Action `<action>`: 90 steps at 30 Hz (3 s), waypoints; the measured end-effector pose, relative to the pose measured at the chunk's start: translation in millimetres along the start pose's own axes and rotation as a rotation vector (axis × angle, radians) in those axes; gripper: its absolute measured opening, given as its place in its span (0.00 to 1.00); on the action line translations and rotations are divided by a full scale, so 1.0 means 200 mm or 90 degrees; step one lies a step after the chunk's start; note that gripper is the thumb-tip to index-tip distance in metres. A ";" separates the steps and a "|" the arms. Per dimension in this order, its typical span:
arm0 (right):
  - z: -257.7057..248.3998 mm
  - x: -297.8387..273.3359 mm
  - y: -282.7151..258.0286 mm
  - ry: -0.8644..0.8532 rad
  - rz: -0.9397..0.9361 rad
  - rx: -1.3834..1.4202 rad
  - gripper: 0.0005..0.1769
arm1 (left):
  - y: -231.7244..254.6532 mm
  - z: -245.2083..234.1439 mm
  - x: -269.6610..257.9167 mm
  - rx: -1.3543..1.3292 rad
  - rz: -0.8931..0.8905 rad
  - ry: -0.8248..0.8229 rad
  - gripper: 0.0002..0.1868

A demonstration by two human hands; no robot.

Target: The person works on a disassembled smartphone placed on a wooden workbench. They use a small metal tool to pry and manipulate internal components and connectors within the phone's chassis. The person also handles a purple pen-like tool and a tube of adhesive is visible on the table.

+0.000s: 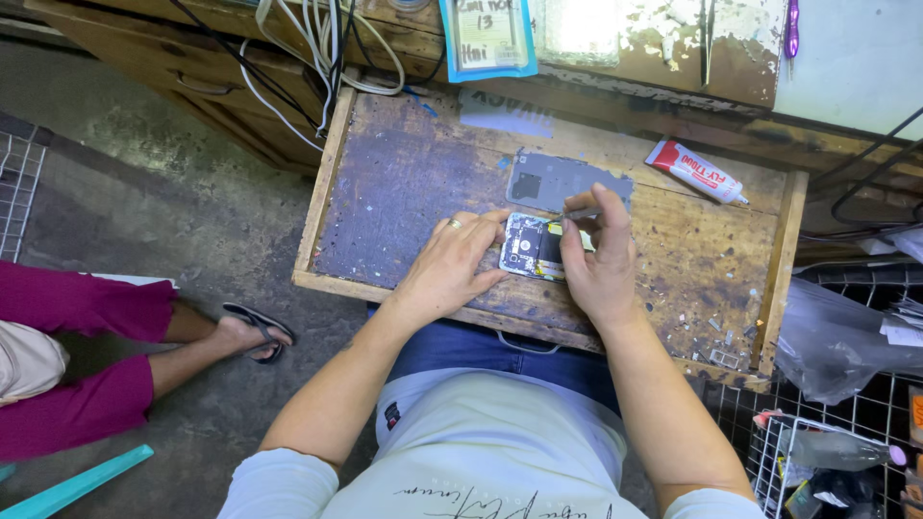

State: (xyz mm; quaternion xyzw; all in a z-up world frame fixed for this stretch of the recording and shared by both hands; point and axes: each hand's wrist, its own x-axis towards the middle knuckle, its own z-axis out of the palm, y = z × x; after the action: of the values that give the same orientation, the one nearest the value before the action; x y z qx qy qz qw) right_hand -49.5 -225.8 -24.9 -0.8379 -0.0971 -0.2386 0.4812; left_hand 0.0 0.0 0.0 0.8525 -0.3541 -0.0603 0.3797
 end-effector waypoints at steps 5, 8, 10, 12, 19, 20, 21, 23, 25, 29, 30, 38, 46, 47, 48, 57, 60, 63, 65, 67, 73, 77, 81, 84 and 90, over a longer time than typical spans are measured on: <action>0.00 0.01 -0.03 0.019 -0.006 -0.001 0.37 | 0.01 -0.01 0.00 -0.006 0.003 -0.001 0.24; 0.01 0.01 -0.04 0.012 0.001 0.039 0.38 | 0.01 -0.02 0.01 -0.002 0.015 0.010 0.24; 0.04 0.00 -0.05 -0.010 0.010 0.039 0.38 | 0.01 -0.01 0.00 0.000 0.019 0.010 0.24; 0.06 0.00 -0.05 -0.045 0.011 0.011 0.37 | 0.01 -0.01 0.00 0.001 0.021 0.011 0.24; -0.07 -0.01 -0.05 0.019 -0.076 0.029 0.38 | 0.00 0.00 -0.01 -0.014 0.022 0.018 0.26; -0.11 -0.02 -0.04 0.044 -0.066 0.026 0.39 | -0.01 0.00 -0.02 -0.019 0.022 0.016 0.27; -0.15 -0.01 -0.01 0.075 -0.070 0.018 0.39 | -0.03 0.00 0.00 -0.019 0.034 0.021 0.28; -0.27 -0.04 -0.02 0.092 -0.051 -0.127 0.36 | 0.02 0.00 -0.01 -0.023 -0.011 -0.001 0.36; -0.37 -0.06 -0.02 0.100 0.008 -0.216 0.32 | 0.03 -0.02 0.01 -0.010 -0.015 -0.007 0.39; -0.49 -0.15 0.01 0.032 0.133 -0.321 0.25 | 0.02 -0.01 0.02 0.027 0.024 -0.003 0.38; -0.50 -0.17 0.02 0.003 0.142 -0.356 0.24 | 0.02 -0.01 0.03 0.033 0.031 -0.003 0.38; -0.48 -0.20 -0.02 -0.014 0.188 -0.316 0.21 | 0.04 -0.05 0.09 0.035 -0.002 -0.079 0.33; -0.40 -0.07 -0.08 -0.089 0.082 -0.343 0.18 | 0.03 -0.04 0.09 -0.001 0.072 -0.027 0.35; -0.38 -0.06 -0.08 -0.078 0.068 -0.338 0.16 | 0.03 -0.03 0.08 0.002 0.093 -0.014 0.34; -0.37 -0.05 -0.08 -0.066 0.054 -0.332 0.14 | 0.02 -0.03 0.07 0.005 0.113 -0.001 0.34; -0.34 0.03 -0.09 -0.132 0.040 -0.294 0.06 | 0.00 0.00 0.04 -0.018 0.148 0.033 0.32; -0.34 0.05 -0.09 -0.134 0.027 -0.326 0.06 | 0.00 0.01 0.03 -0.012 0.150 0.036 0.31; -0.34 0.05 -0.10 -0.148 0.006 -0.334 0.06 | -0.01 0.02 0.02 -0.023 0.159 0.047 0.30; -0.34 0.05 -0.09 -0.152 0.005 -0.344 0.06 | -0.02 0.02 0.02 -0.027 0.156 0.036 0.30; -0.33 0.04 -0.08 -0.143 -0.010 -0.353 0.07 | -0.03 0.03 0.02 -0.029 0.159 0.041 0.30; -0.29 -0.03 -0.02 -0.118 0.021 -0.351 0.06 | -0.03 0.04 0.02 -0.004 0.187 0.070 0.25; -0.27 -0.06 0.02 -0.074 0.028 -0.278 0.06 | -0.03 0.01 0.03 -0.050 0.137 0.033 0.27; -0.29 -0.04 0.02 -0.087 0.026 -0.191 0.07 | 0.00 0.00 0.02 -0.068 0.153 0.038 0.43; -0.30 -0.01 0.01 -0.095 0.032 -0.205 0.06 | 0.01 0.00 0.03 -0.050 0.097 0.002 0.47; -0.49 -0.06 -0.05 0.003 0.061 -0.327 0.06 | -0.01 0.00 0.05 -0.022 0.088 -0.019 0.44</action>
State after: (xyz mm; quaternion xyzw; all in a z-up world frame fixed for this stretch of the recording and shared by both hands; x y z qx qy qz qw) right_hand -94.7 -302.8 18.3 -0.9358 0.0076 -0.2344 0.2634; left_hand 8.9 -5.5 0.5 0.8183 -0.4164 -0.0527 0.3927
